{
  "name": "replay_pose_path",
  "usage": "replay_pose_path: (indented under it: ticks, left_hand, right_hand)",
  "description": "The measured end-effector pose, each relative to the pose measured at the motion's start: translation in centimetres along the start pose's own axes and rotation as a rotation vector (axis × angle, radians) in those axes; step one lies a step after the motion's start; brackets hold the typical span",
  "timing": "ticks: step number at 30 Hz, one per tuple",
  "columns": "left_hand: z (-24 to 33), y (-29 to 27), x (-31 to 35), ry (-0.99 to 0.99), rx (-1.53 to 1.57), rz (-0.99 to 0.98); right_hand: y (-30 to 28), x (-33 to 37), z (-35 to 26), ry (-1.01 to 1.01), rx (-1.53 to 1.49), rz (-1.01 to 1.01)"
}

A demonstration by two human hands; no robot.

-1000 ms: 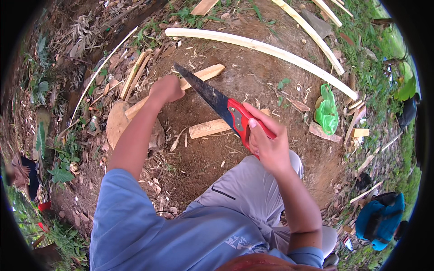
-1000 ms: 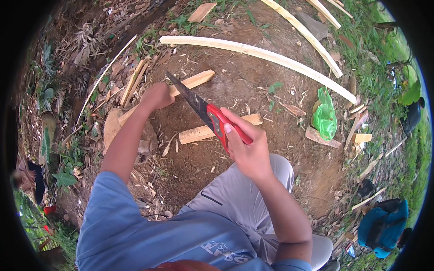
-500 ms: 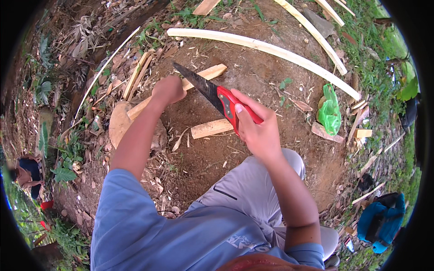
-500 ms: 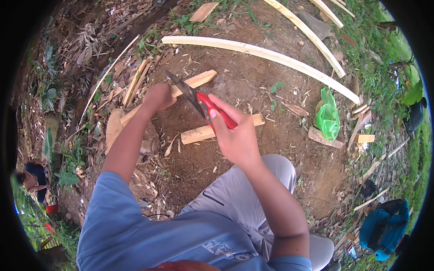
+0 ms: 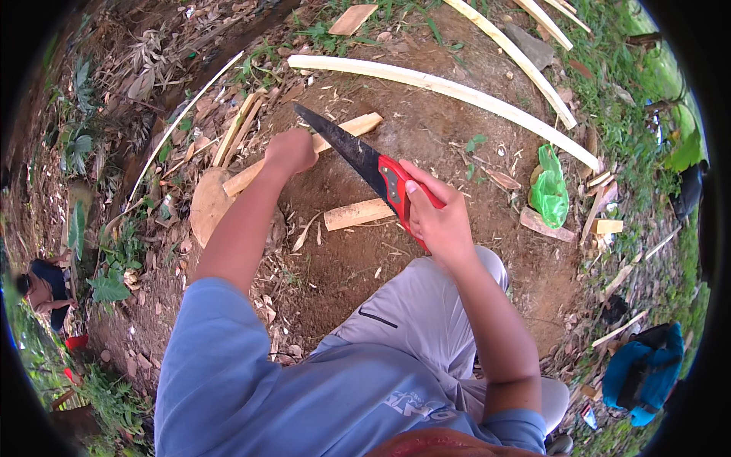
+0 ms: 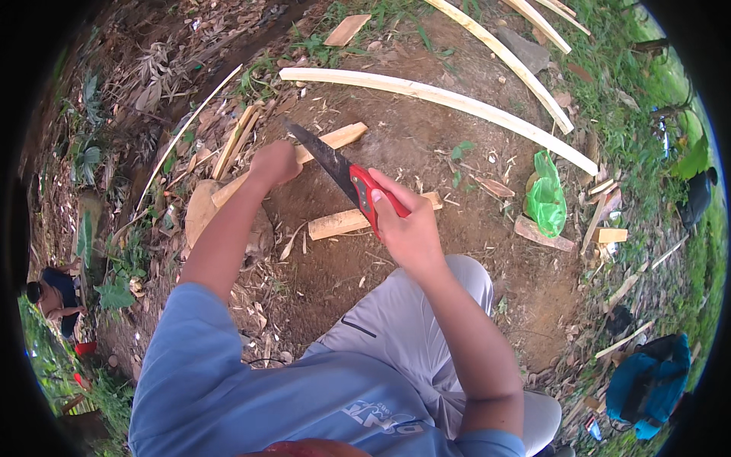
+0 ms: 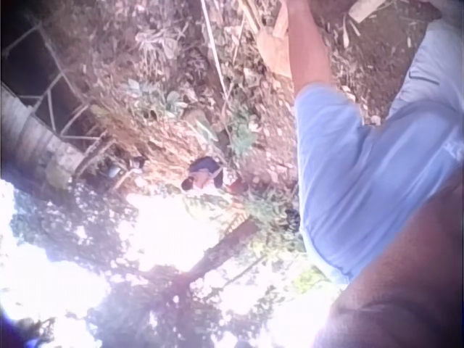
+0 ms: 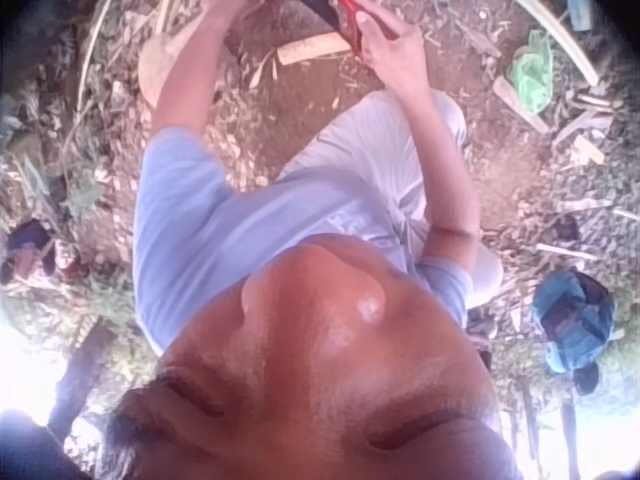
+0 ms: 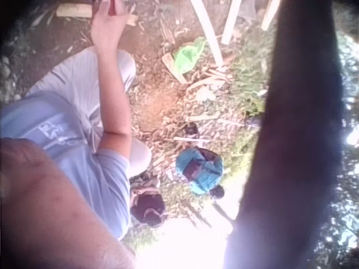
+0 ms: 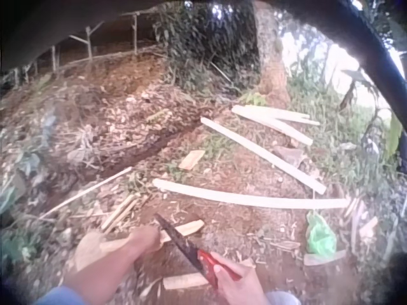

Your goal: The person sits on the ground and uses a red hand saw to cut a piece of wood resting on a log. They saw through the wood, separating it into smaller pieces, and place the cut pieces on the ground nearby.

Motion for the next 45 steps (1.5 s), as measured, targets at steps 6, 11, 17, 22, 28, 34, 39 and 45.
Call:
replay_pose_path:
  ticks: [6,11,17,22,28,34,39,45]
  left_hand:
    - [-0.2,0.4,-0.1,-0.005,0.000,-0.002]
    - [-0.2,1.2,-0.3,0.016,-0.048,0.069]
    - [-0.1,1.1,0.2,0.023,-0.032,0.098]
    - [0.0,1.6,0.5,0.027,-0.057,0.173]
    - [-0.7,2.3,-0.1,0.050,-0.116,0.206]
    - [-0.1,1.8,0.0,0.050,-0.139,0.203]
    - [-0.3,1.8,-0.4,0.077,-0.118,0.201]
    - [-0.6,2.7,-0.5,0.094,-0.113,0.200]
  right_hand:
    - [-1.5,5.2,-2.7,0.037,0.201,-0.010]
    - [-3.7,11.0,-6.6,0.003,0.339,-0.005]
    - [-6.6,16.1,-8.9,0.067,0.356,0.012]
    - [-5.0,14.8,-9.2,-0.040,0.223,0.043]
    - [1.3,1.8,-3.4,-0.122,-0.071,0.009]
    - [9.0,-11.3,1.5,-0.094,-0.312,-0.027]
    - [10.8,-16.1,5.1,-0.128,-0.246,0.008]
    - [11.0,-16.5,5.8,-0.017,-0.273,-0.016]
Point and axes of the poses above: each hand's wrist, its own x-axis away from the middle knuckle, its own y-axis out of the palm, z = x × y, the point moved 2 cm from there along -x, towards the middle knuckle, and after that the axes turned 3 degrees about -z, right-handed, at the moved point
